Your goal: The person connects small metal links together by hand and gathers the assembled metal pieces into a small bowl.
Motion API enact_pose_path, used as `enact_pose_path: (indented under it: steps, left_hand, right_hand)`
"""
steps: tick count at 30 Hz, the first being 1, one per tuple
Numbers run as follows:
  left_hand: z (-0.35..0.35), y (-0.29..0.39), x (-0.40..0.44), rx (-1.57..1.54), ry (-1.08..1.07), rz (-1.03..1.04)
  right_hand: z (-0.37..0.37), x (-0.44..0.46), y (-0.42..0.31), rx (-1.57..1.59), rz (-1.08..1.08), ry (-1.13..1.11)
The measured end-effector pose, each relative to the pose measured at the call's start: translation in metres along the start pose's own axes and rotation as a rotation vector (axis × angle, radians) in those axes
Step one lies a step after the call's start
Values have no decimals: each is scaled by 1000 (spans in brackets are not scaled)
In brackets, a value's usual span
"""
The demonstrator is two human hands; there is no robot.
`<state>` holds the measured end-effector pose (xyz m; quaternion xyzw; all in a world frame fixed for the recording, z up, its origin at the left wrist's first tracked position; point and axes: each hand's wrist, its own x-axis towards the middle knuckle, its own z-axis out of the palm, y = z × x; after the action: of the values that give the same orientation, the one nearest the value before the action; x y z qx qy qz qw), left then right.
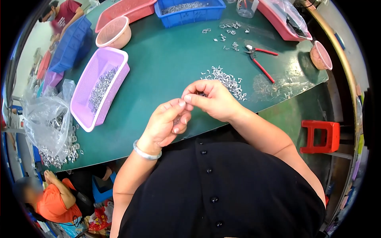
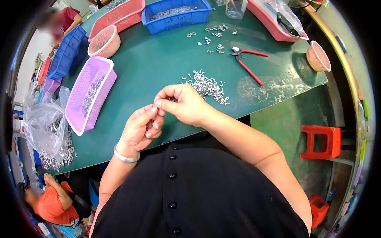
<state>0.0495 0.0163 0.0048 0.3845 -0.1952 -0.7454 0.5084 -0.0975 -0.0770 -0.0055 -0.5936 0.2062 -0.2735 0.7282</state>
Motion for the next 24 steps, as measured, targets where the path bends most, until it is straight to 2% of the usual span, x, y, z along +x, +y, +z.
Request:
enact_pose_path:
  steps: [2,3,5,11,14,17,18,22,24]
  left_hand:
    - [-3,-3,1,-68,35,9]
    - [-7,-6,4,-127,52,24]
    - [-12,-8,6,-215,71,42]
    - [-21,-11,3,-336,38,54]
    - [-17,-10,1,-429,1,94]
    - [-17,-11,-1,-454,-8,104]
    - [-19,-11,-1,-464,-28,104]
    - [-27,-15,-2,-500,-119,108]
    - [-27,-15,-4,-492,-120,114]
  right_hand:
    - [-1,-1,-6,162,164,42]
    - [1,0,-9,313,203,74]
    - [-4,0,-8,406,251,58]
    - [-4,1,-10,475,336,48]
    - [-5,2,-6,641,267,-19]
    - [-6,4,-1,467,301,-56]
    - [-2,3,-7,251,335,-40]
    - [13,0,-4,-553,-3,-137]
    - [14,0,-3,-601,-14,-140]
